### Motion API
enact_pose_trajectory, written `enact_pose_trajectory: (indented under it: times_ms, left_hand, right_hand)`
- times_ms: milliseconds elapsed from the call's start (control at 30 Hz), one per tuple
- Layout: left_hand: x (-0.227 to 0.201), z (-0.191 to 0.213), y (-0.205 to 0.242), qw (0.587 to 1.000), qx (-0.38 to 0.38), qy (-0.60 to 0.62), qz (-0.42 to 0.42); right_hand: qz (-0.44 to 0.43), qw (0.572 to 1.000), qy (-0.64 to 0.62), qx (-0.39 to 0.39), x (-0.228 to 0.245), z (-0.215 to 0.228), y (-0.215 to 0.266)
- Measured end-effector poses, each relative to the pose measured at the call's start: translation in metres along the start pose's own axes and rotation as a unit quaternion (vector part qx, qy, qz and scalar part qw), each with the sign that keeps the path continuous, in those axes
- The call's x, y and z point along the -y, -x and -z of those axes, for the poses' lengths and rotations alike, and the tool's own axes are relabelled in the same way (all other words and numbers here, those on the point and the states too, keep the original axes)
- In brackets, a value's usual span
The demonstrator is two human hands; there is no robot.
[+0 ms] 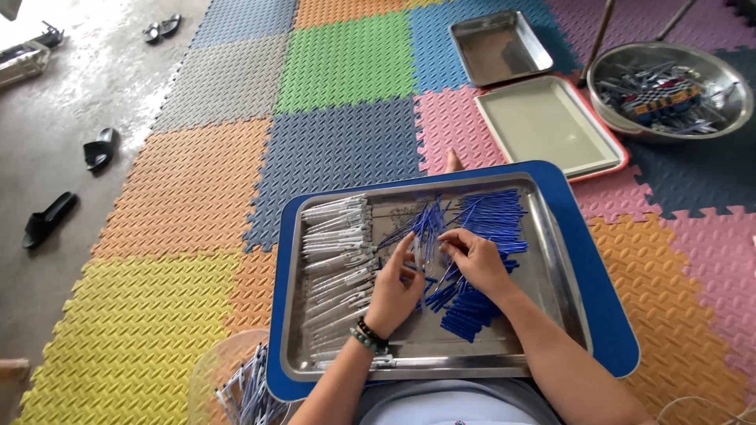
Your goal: Assembling pens by manually inserting blue ink refills into clear plastic pen barrels on a metal tray.
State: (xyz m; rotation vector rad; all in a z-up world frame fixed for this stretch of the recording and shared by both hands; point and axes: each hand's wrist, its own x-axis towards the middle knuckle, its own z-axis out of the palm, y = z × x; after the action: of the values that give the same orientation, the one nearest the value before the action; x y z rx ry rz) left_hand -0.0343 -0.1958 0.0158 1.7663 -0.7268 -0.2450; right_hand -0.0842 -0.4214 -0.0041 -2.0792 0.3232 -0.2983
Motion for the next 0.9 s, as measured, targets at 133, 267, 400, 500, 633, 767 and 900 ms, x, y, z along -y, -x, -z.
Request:
enact_pose_trajectory:
  times_ms: [133,267,400,500,633,767,900]
  left_hand:
    - [0.027,-0.017,0.012,0.998,0.024,0.047,0.028]
    - [0.039,-0.018,0.018,0.995,0.040,0.084,0.043]
    - [0.044,-0.020,0.017,0.993,0.059,0.096,0.033]
    - [0.044,-0.020,0.018,0.992,0.071,0.101,0.039]
    - [0.037,-0.021,0.022,0.991,0.075,0.106,0.034]
    - [0.025,-0.018,0.020,0.990,0.080,0.086,0.083]
    - [0.021,-0.017,0.022,0.988,0.081,0.095,0.088]
  right_hand:
    - [-0.012,0.997,-0.064,-0.035,0.006,-0.001,0.000]
    - [-0.007,0.991,-0.130,-0.040,0.018,-0.008,0.009]
    - [0.015,0.984,-0.175,-0.023,0.018,-0.013,0.010]
    - [0.011,0.985,-0.171,-0.026,0.015,-0.012,0.010]
    - [0.002,0.984,-0.170,-0.051,0.016,-0.009,0.012]
    - [0.070,0.983,-0.169,-0.015,0.025,-0.004,0.013]
    - [0.071,0.980,-0.185,-0.011,0.022,-0.007,0.013]
